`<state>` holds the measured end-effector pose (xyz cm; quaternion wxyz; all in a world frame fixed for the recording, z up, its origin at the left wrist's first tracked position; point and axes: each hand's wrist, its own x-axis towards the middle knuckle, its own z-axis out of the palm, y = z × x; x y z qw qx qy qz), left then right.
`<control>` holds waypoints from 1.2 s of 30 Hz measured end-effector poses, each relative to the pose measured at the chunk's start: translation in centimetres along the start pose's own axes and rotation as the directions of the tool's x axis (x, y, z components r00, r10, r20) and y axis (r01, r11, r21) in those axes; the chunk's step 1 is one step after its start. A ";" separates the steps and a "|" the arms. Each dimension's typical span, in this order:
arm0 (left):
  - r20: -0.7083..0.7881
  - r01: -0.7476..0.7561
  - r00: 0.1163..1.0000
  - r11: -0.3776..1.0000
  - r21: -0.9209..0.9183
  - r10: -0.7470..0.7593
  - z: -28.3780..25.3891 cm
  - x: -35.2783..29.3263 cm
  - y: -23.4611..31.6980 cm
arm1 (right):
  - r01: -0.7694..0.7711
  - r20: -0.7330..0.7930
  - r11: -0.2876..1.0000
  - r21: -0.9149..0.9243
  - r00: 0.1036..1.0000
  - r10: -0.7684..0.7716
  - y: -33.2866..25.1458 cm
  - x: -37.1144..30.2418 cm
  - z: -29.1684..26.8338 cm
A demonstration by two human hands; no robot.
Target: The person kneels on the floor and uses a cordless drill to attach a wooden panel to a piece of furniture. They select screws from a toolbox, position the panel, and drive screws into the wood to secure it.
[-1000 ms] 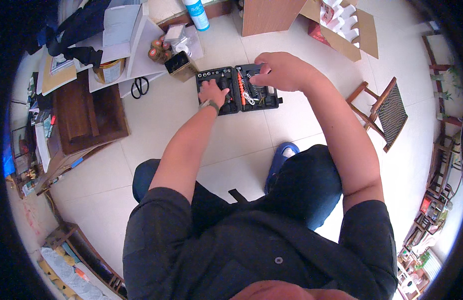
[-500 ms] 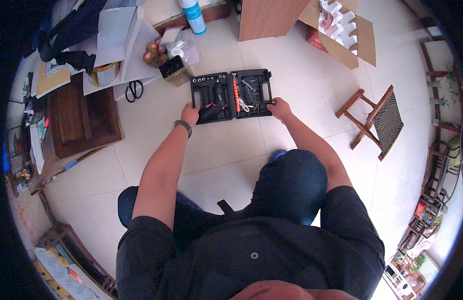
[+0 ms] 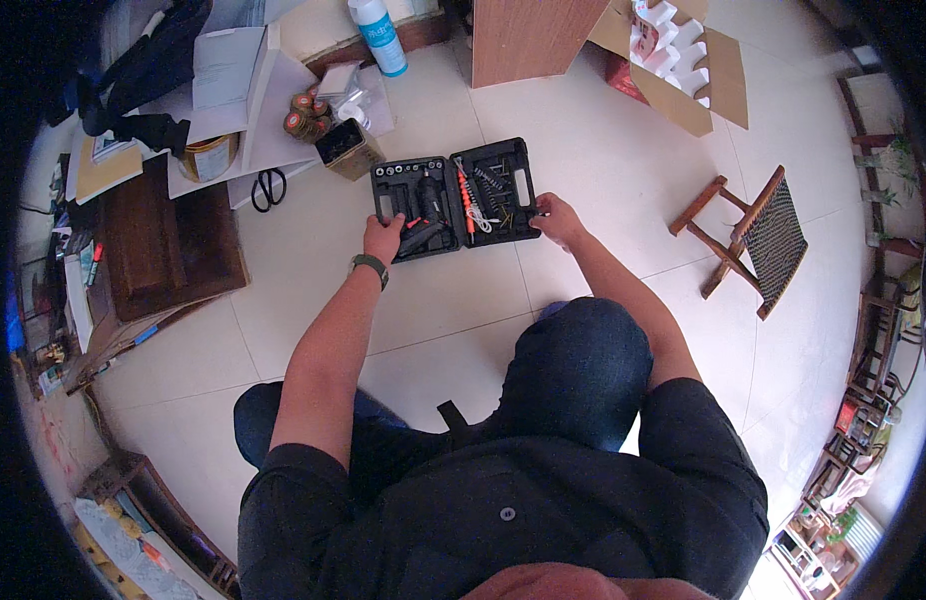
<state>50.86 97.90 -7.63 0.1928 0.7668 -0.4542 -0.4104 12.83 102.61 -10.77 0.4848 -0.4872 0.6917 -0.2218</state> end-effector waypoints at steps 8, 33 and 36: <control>-0.022 -0.085 0.996 0.996 0.008 0.085 -0.4 0.4 -0.6 | 0.004 0.105 0.999 -0.054 0.995 0.002 -4.8 -2.5 -0.5; 0.001 -0.190 0.982 0.978 0.082 0.191 0.2 -3.1 4.1 | 0.209 0.212 0.951 -0.227 0.964 -0.161 -12.8 -4.5 0.5; 0.074 -0.281 0.957 0.960 -0.024 0.282 0.8 -5.6 7.4 | 0.305 0.265 0.893 -0.332 0.938 -0.222 -17.1 -5.2 2.8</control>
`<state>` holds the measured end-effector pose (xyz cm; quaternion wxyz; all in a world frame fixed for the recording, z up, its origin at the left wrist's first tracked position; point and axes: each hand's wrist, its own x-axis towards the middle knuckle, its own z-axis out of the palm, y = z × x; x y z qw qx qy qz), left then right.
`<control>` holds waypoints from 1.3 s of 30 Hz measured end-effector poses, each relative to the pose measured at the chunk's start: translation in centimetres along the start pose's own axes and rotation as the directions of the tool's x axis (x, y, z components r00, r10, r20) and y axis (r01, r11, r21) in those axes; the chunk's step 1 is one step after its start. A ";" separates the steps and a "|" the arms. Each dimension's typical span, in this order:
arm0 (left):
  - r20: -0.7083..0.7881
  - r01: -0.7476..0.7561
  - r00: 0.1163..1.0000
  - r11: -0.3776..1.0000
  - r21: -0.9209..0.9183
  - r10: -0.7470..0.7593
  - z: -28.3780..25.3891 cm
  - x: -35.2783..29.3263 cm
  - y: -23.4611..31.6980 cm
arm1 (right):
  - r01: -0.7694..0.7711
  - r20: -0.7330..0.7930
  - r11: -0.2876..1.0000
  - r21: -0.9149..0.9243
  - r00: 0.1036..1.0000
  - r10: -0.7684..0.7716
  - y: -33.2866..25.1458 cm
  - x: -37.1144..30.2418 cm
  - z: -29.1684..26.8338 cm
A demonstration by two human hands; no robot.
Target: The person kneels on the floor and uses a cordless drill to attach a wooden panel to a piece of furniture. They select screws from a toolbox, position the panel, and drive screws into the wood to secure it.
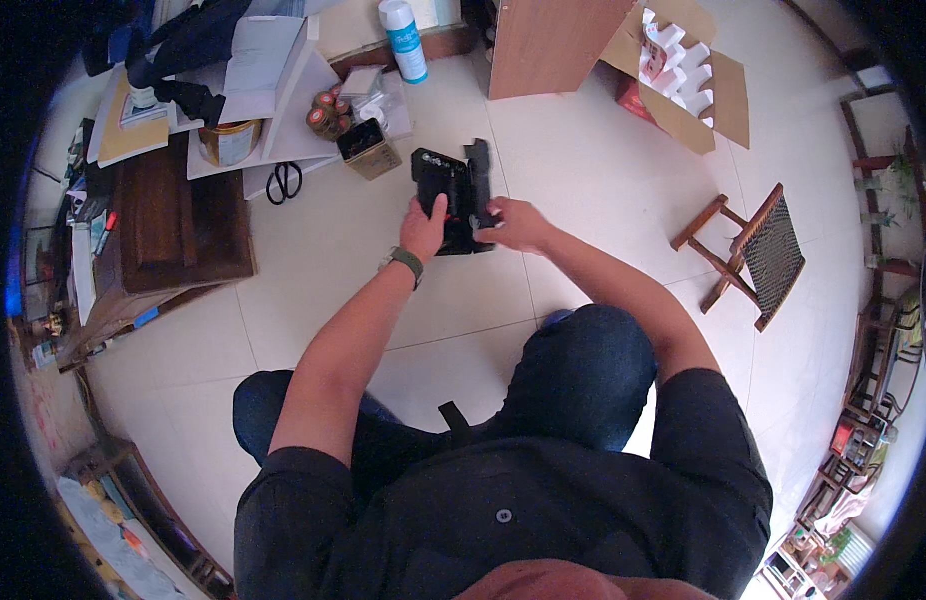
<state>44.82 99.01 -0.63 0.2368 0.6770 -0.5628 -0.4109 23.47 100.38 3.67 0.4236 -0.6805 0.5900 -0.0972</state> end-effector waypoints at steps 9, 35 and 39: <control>0.124 0.016 0.992 0.985 0.174 -0.038 2.5 -0.3 2.8 | 0.073 0.181 0.997 0.025 0.981 -0.077 -3.1 1.7 1.6; 0.378 -0.332 0.911 0.836 0.437 0.165 2.0 -0.9 2.8 | 0.133 -0.264 0.836 0.532 0.964 0.015 5.1 7.7 0.8; 0.395 -0.374 0.901 0.789 0.488 0.183 1.5 -1.1 3.1 | 0.070 -0.294 0.898 0.435 0.953 0.068 4.0 7.5 0.6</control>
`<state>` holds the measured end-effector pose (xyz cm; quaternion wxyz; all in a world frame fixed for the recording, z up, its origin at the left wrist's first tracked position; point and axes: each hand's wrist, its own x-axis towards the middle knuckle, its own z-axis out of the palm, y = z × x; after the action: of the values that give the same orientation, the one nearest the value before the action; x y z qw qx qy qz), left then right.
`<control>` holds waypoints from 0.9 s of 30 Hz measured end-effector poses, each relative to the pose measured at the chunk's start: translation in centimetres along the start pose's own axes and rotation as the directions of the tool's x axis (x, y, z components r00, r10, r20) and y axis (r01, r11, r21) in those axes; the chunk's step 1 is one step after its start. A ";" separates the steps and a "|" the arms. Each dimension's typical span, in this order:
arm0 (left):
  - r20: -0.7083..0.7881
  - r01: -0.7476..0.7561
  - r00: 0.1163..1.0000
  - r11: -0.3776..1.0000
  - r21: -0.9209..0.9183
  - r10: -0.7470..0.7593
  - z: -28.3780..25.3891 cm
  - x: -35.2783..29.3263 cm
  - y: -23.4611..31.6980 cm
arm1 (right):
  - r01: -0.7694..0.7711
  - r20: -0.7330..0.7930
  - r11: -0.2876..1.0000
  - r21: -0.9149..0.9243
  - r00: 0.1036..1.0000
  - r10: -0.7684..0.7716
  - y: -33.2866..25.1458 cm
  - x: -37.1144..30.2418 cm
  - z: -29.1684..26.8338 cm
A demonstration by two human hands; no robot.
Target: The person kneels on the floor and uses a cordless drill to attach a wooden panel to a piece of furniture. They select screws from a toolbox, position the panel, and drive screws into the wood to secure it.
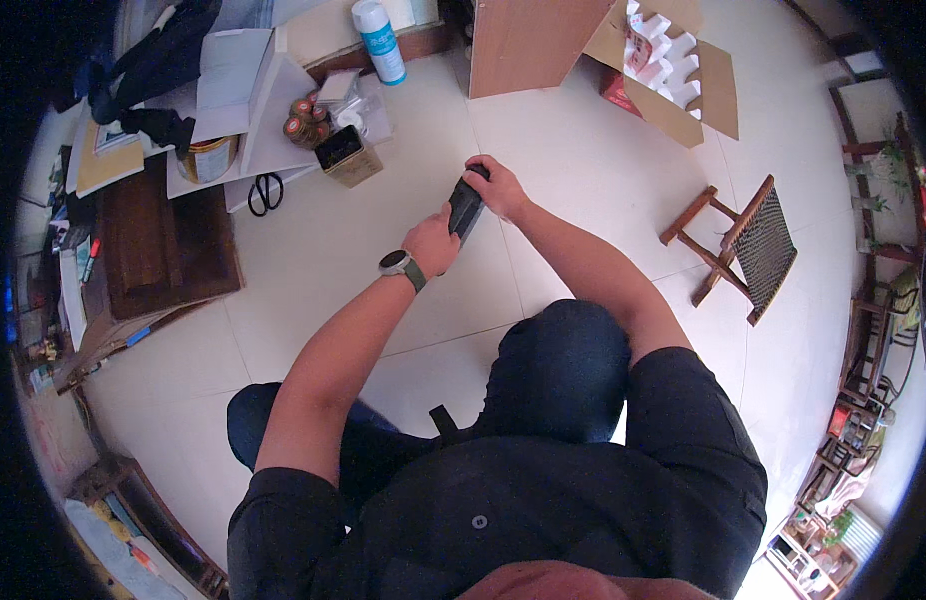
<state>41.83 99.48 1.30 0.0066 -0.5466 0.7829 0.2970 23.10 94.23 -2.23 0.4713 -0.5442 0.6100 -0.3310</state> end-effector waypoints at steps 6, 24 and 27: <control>-0.026 -0.085 0.996 0.996 0.034 0.086 -1.0 -1.2 -0.5 | 0.040 0.013 0.997 -0.068 0.999 -0.040 -1.4 -0.8 0.3; -0.087 0.111 0.989 0.986 -0.127 -0.123 2.3 -2.0 1.7 | 0.027 0.018 0.784 -0.621 1.000 -0.019 -4.4 -3.8 -2.6; 0.039 0.141 0.990 0.980 -0.139 -0.137 1.4 -1.9 -1.6 | 0.354 0.501 0.611 -0.708 0.862 0.081 -13.4 -7.2 -4.7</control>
<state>43.52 101.43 0.12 -0.0001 -0.5948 0.7196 0.3582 23.13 98.22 13.23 0.2968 -0.8049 0.5078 0.0785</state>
